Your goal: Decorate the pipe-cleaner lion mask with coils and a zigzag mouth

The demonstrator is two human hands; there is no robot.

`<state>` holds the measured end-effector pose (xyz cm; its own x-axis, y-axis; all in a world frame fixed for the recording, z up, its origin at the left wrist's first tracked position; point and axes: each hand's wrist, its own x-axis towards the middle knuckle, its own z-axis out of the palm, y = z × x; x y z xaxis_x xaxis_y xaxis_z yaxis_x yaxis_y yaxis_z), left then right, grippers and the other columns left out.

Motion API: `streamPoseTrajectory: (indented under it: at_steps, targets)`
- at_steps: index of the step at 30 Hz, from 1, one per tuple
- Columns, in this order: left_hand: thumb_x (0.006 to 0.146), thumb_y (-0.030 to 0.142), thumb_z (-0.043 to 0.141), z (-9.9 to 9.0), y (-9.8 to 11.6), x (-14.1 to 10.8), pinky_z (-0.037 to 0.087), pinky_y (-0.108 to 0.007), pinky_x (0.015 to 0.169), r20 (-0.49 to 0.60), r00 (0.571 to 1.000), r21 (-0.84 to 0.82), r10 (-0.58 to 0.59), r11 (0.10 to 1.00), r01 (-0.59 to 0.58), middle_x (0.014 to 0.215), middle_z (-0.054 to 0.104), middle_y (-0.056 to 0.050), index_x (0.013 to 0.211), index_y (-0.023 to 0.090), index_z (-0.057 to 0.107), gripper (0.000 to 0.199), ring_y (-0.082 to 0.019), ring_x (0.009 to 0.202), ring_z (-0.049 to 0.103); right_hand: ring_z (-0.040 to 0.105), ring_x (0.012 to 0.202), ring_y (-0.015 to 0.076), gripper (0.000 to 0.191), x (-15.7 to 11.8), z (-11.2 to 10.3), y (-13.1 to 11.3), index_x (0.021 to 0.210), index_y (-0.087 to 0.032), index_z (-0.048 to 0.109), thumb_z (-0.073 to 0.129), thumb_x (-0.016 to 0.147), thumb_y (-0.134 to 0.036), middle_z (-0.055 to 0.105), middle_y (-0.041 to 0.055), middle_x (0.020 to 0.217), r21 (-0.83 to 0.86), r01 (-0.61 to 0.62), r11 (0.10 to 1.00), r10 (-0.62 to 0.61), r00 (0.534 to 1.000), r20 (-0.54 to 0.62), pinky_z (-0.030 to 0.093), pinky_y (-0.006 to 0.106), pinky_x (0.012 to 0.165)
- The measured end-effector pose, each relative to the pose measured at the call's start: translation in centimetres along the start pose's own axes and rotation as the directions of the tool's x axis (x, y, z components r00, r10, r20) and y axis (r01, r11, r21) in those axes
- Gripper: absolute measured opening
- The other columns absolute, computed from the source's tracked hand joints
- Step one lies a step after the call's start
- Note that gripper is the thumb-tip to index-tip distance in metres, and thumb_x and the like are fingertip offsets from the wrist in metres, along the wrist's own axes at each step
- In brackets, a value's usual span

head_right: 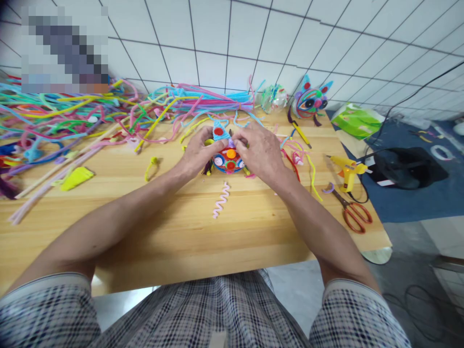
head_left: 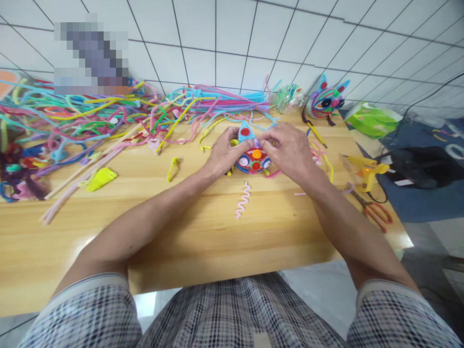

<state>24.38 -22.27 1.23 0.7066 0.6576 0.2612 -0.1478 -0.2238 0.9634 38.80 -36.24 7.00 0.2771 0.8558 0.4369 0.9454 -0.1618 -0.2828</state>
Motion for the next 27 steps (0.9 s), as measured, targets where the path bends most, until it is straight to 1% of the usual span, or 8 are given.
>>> streamPoseTrajectory:
  at_steps: [6,13,16,18,20,22,24,27]
  targets:
    - [0.089,0.043,0.083,0.1,0.2,0.0,0.052,-0.038,0.104,-0.026,0.999,-0.004,-0.022,1.000,0.021,0.115,0.078,-0.005,0.108,0.022,0.072,0.030,-0.025,0.112,0.070,0.068,0.096,0.0250,0.016,-0.6,-0.2,0.5,0.099,-0.028,0.079,0.065,0.100,-0.022,0.076,0.0051,0.096,0.118,0.014,0.993,-0.011,1.000,-0.027,0.052,0.040,0.089]
    - [0.081,0.040,0.091,0.8,-0.2,0.4,0.051,-0.035,0.101,-0.040,0.999,-0.035,-0.009,0.999,0.008,0.110,0.076,-0.005,0.105,0.020,0.069,0.038,-0.022,0.104,0.069,0.070,0.097,0.0252,0.013,-0.6,0.3,0.7,0.098,-0.028,0.079,0.070,0.096,-0.018,0.075,0.0048,0.097,0.143,-0.026,0.989,0.024,1.000,0.012,0.053,0.040,0.088]
    - [0.082,0.041,0.091,0.3,0.0,0.6,0.052,-0.035,0.102,-0.051,0.998,-0.093,-0.030,0.995,0.025,0.113,0.076,-0.006,0.107,0.021,0.069,0.039,-0.022,0.109,0.070,0.069,0.093,0.0246,0.012,-0.8,-0.9,0.4,0.099,-0.028,0.079,0.072,0.096,-0.020,0.074,0.0046,0.095,0.222,-0.033,0.974,0.049,0.997,-0.066,0.053,0.041,0.088]
    - [0.087,0.043,0.089,-0.3,1.1,0.1,0.052,-0.035,0.100,-0.116,0.993,-0.113,-0.028,0.993,0.015,0.116,0.075,-0.006,0.109,0.022,0.068,0.037,-0.023,0.112,0.070,0.066,0.085,0.0222,0.007,-1.6,-2.0,-0.2,0.100,-0.028,0.079,0.073,0.098,-0.024,0.072,0.0034,0.092,0.312,-0.065,0.948,0.118,0.981,-0.153,0.053,0.040,0.084]
    - [0.089,0.045,0.089,-0.9,2.7,-1.4,0.053,-0.033,0.093,-0.194,0.981,-0.088,0.016,0.996,-0.034,0.110,0.074,-0.005,0.108,0.024,0.069,0.034,-0.022,0.108,0.069,0.061,0.075,0.0190,0.003,-3.1,-2.9,-1.2,0.102,-0.028,0.077,0.075,0.099,-0.029,0.068,0.0013,0.086,0.443,-0.116,0.889,0.211,0.962,-0.171,0.051,0.037,0.075]
    - [0.090,0.049,0.090,-1.1,4.5,-3.9,0.051,-0.031,0.081,-0.167,0.984,-0.073,0.065,0.994,-0.078,0.096,0.071,-0.002,0.105,0.024,0.071,0.034,-0.019,0.091,0.067,0.059,0.070,0.0167,0.009,-5.1,-3.1,-2.6,0.101,-0.027,0.073,0.077,0.098,-0.034,0.066,-0.0007,0.081,0.592,-0.164,0.789,0.262,0.961,-0.083,0.048,0.034,0.067]
    - [0.088,0.052,0.092,-0.7,5.8,-7.0,0.048,-0.027,0.069,0.012,0.998,-0.151,0.057,0.987,-0.055,0.084,0.067,0.001,0.103,0.022,0.073,0.038,-0.013,0.075,0.061,0.059,0.070,0.0156,0.018,-7.1,-2.5,-4.1,0.100,-0.026,0.069,0.079,0.097,-0.040,0.066,-0.0017,0.080,0.720,-0.209,0.662,0.248,0.967,0.053,0.047,0.031,0.063]
    - [0.088,0.052,0.092,0.4,6.2,-10.7,0.046,-0.023,0.056,0.211,0.976,-0.267,-0.046,0.958,0.103,0.074,0.068,0.002,0.094,0.019,0.072,0.039,-0.009,0.058,0.056,0.056,0.068,0.0131,0.030,-9.6,-1.0,-5.9,0.097,-0.025,0.064,0.080,0.098,-0.050,0.062,-0.0035,0.078,0.847,-0.258,0.466,0.189,0.964,0.189,0.045,0.028,0.061]
